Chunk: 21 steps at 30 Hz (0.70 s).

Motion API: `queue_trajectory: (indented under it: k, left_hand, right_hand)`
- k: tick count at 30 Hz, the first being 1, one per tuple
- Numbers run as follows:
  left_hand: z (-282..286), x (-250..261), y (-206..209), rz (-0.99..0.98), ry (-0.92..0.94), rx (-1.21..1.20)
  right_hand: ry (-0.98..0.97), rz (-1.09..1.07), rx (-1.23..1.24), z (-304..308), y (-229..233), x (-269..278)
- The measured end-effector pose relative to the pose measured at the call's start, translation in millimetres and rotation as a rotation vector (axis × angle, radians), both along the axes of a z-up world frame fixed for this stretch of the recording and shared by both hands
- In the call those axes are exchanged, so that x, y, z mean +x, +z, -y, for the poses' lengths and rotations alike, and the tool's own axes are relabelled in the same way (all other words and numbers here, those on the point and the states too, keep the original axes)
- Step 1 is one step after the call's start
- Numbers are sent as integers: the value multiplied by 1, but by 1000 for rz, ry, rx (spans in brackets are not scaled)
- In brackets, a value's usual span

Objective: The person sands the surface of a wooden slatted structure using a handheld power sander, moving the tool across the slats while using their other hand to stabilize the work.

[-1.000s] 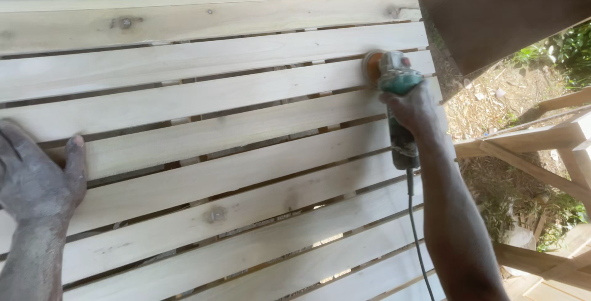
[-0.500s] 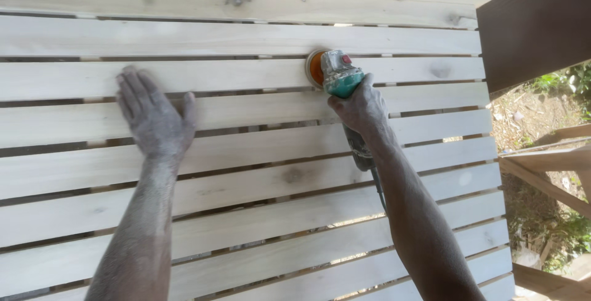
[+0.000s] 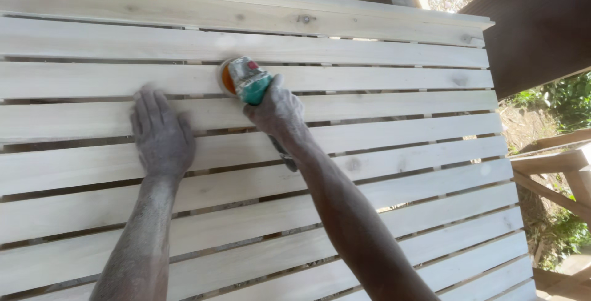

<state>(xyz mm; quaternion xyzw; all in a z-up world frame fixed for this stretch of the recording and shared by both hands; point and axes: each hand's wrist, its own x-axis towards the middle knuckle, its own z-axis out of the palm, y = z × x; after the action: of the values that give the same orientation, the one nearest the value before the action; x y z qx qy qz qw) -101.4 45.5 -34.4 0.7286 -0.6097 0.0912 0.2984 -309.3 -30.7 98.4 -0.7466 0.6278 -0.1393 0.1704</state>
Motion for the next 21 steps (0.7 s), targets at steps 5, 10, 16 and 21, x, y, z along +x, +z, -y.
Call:
queue_trajectory:
  k: [5,10,16,21]
  left_hand:
    - [-19,50,1,-66,1,-2]
    - [-17,84,7,-62,37,59]
    - [-14,101,-6,-86,57,69]
    - [-13,92,-2,279,218,62]
  right_hand:
    - [52,69,-9,-21,-1,58]
    - [74,24,56,-20,-4,57]
    - [-91,42,34,13,-4,-33]
    - [-263,-72,-54,54,0,-146]
